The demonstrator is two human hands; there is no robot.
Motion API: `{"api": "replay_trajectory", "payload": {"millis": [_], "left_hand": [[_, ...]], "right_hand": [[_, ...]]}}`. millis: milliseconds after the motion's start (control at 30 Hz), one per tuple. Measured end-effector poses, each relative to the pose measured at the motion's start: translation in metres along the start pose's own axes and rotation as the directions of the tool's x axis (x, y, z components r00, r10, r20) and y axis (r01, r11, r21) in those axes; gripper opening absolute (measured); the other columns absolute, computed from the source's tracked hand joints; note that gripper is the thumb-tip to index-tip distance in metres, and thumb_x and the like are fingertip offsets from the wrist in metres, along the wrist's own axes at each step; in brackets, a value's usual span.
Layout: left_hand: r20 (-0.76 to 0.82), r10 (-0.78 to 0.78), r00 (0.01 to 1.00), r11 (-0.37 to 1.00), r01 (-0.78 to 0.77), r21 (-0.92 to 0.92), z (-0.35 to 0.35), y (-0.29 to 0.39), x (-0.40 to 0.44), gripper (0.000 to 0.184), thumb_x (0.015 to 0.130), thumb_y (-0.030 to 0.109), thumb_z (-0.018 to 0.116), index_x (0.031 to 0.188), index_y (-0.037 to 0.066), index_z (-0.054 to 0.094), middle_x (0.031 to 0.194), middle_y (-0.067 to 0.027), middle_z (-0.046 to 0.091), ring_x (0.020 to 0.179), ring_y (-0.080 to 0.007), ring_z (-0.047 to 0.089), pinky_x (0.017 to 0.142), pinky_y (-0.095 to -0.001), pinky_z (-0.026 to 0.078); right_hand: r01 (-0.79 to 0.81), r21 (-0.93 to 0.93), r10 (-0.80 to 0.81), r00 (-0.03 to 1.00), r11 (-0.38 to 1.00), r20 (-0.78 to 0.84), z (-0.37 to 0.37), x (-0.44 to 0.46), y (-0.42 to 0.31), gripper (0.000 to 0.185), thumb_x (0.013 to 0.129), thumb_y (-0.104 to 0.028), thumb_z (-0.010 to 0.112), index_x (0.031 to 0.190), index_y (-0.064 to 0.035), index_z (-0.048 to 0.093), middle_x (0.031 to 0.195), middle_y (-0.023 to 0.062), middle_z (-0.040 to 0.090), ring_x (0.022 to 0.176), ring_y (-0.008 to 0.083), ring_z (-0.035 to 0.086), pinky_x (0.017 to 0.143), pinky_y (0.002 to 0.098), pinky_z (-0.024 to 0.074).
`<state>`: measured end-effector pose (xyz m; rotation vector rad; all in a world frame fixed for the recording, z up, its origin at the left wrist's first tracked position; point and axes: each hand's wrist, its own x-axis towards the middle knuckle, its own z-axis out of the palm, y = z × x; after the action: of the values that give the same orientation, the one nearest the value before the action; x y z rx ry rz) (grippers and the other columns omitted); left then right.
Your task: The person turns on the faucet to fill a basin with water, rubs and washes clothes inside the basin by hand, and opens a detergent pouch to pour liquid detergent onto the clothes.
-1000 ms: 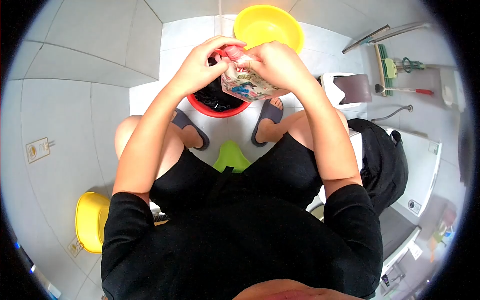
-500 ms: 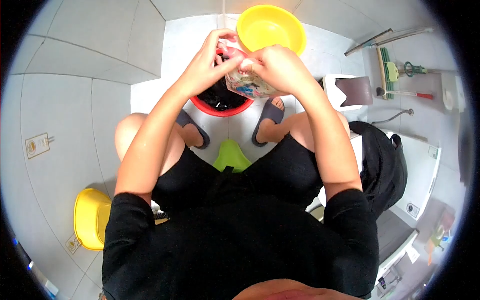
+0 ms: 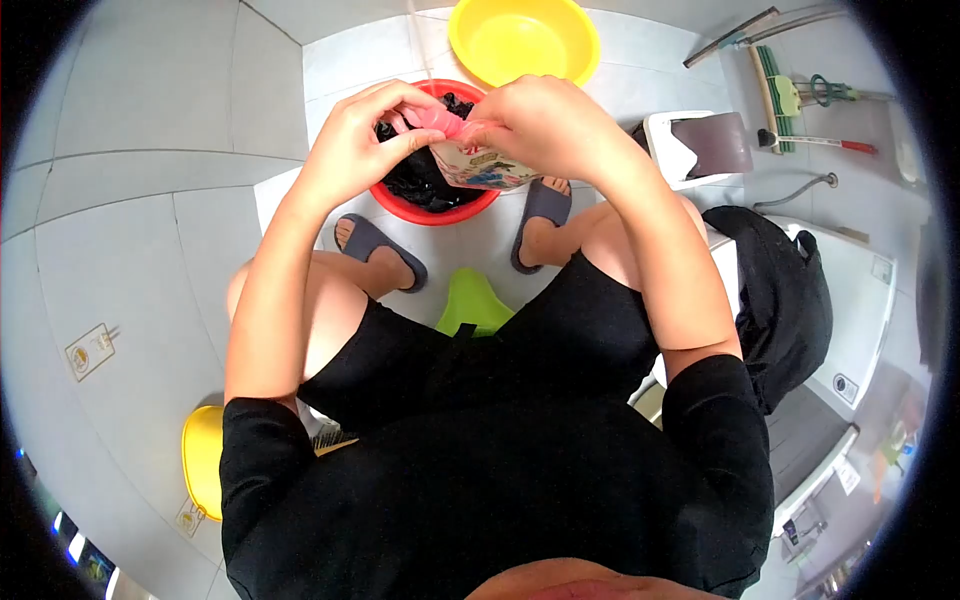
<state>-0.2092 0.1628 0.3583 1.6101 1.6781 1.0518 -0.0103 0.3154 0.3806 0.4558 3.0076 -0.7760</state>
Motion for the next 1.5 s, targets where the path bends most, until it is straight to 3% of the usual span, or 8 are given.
{"api": "replay_trajectory", "payload": {"millis": [267, 467, 633, 700, 833, 1167, 1300, 1500], "left_hand": [[-0.058, -0.278, 0.959, 0.956, 0.282, 0.075, 0.008, -0.008, 0.004, 0.028, 0.1, 0.026, 0.062, 0.081, 0.006, 0.055, 0.078, 0.0018, 0.06, 0.07, -0.009, 0.05, 0.061, -0.0251, 0.04], [0.279, -0.466, 0.84, 0.352, 0.466, -0.812, 0.0, -0.021, 0.001, 0.032, 0.097, 0.03, 0.038, 0.099, 0.007, 0.059, 0.094, -0.0056, 0.061, 0.071, -0.0106, 0.049, 0.06, -0.0257, 0.04], [0.257, -0.336, 0.906, 0.36, 0.376, -0.854, 0.026, -0.036, 0.003, 0.036, 0.097, 0.021, 0.044, 0.121, 0.004, 0.065, 0.099, -0.0051, 0.062, 0.086, -0.0119, 0.052, 0.081, -0.0266, 0.045], [-0.046, -0.063, 0.997, 0.927, 0.041, -0.372, 0.043, -0.029, 0.003, 0.029, 0.095, 0.01, 0.051, 0.121, 0.004, 0.065, 0.099, -0.0031, 0.062, 0.091, -0.0123, 0.055, 0.086, -0.0273, 0.046], [-0.143, 0.118, 0.983, 0.993, -0.118, 0.014, 0.054, 0.0, 0.002, 0.025, 0.086, 0.006, 0.081, 0.103, 0.003, 0.062, 0.095, -0.001, 0.062, 0.095, -0.0104, 0.06, 0.087, -0.0282, 0.05], [-0.325, -0.061, 0.944, 0.906, -0.084, -0.415, 0.051, 0.0, 0.013, 0.02, 0.087, 0.007, 0.084, 0.081, 0.003, 0.065, 0.081, 0.0035, 0.065, 0.078, -0.0059, 0.061, 0.069, -0.0257, 0.051], [-0.394, -0.038, 0.918, 0.841, -0.184, -0.509, 0.026, 0.009, 0.012, 0.01, 0.088, 0.004, 0.081, 0.093, 0.001, 0.072, 0.085, -0.0002, 0.07, 0.082, -0.0088, 0.066, 0.075, -0.0262, 0.054], [-0.428, -0.208, 0.88, 0.621, -0.219, -0.752, 0.021, 0.006, 0.025, 0.023, 0.092, 0.015, 0.081, 0.107, 0.0, 0.076, 0.1, -0.0081, 0.077, 0.088, -0.0121, 0.071, 0.078, -0.0273, 0.056]], "right_hand": [[-0.032, -0.075, 0.036, 0.998, 0.997, 0.043, 0.005, 0.003, -0.004, 0.017, 0.093, -0.024, 0.068, 0.099, -0.0151, 0.082, 0.092, 0.0121, 0.076, 0.086, 0.0314, 0.072, 0.079, 0.0417, 0.0569], [0.018, -0.019, -0.019, 0.996, 1.0, -0.082, -0.003, -0.006, 0.004, 0.017, 0.092, -0.026, 0.07, 0.096, -0.0134, 0.082, 0.091, 0.0096, 0.076, 0.082, 0.0306, 0.071, 0.076, 0.0396, 0.0565], [0.042, 0.007, -0.041, 0.992, 0.999, -0.12, -0.024, -0.015, 0.001, 0.016, 0.092, -0.026, 0.072, 0.095, -0.0134, 0.082, 0.089, 0.0082, 0.076, 0.078, 0.0293, 0.07, 0.073, 0.0371, 0.0561], [0.041, 0.031, -0.036, 0.991, 0.999, -0.129, -0.027, -0.018, 0.002, 0.016, 0.092, -0.026, 0.072, 0.096, -0.0137, 0.082, 0.088, 0.008, 0.076, 0.077, 0.0287, 0.07, 0.072, 0.0366, 0.0559], [0.211, 0.006, -0.203, 0.948, 0.977, -0.244, -0.026, -0.02, -0.005, 0.017, 0.09, -0.029, 0.072, 0.091, -0.0142, 0.081, 0.084, 0.0089, 0.074, 0.076, 0.0325, 0.07, 0.072, 0.0435, 0.0557], [0.331, 0.509, -0.099, 0.897, 0.795, -0.43, -0.05, -0.019, 0.06, 0.071, 0.08, -0.028, 0.086, 0.143, -0.0089, 0.059, 0.128, 0.0083, 0.07, 0.116, 0.0229, 0.065, 0.104, 0.0381, 0.0507], [-0.085, 0.685, 0.031, 0.995, 0.724, 0.09, -0.033, -0.025, 0.097, 0.077, 0.081, -0.025, 0.089, 0.146, -0.0053, 0.053, 0.132, 0.0078, 0.067, 0.12, 0.021, 0.062, 0.108, 0.0384, 0.0485], [-0.152, 0.795, 0.036, 0.986, 0.588, 0.162, 0.011, -0.001, 0.071, 0.061, 0.086, -0.024, 0.087, 0.136, -0.0036, 0.061, 0.123, 0.0058, 0.071, 0.111, 0.0156, 0.065, 0.1, 0.0328, 0.0532]]}}
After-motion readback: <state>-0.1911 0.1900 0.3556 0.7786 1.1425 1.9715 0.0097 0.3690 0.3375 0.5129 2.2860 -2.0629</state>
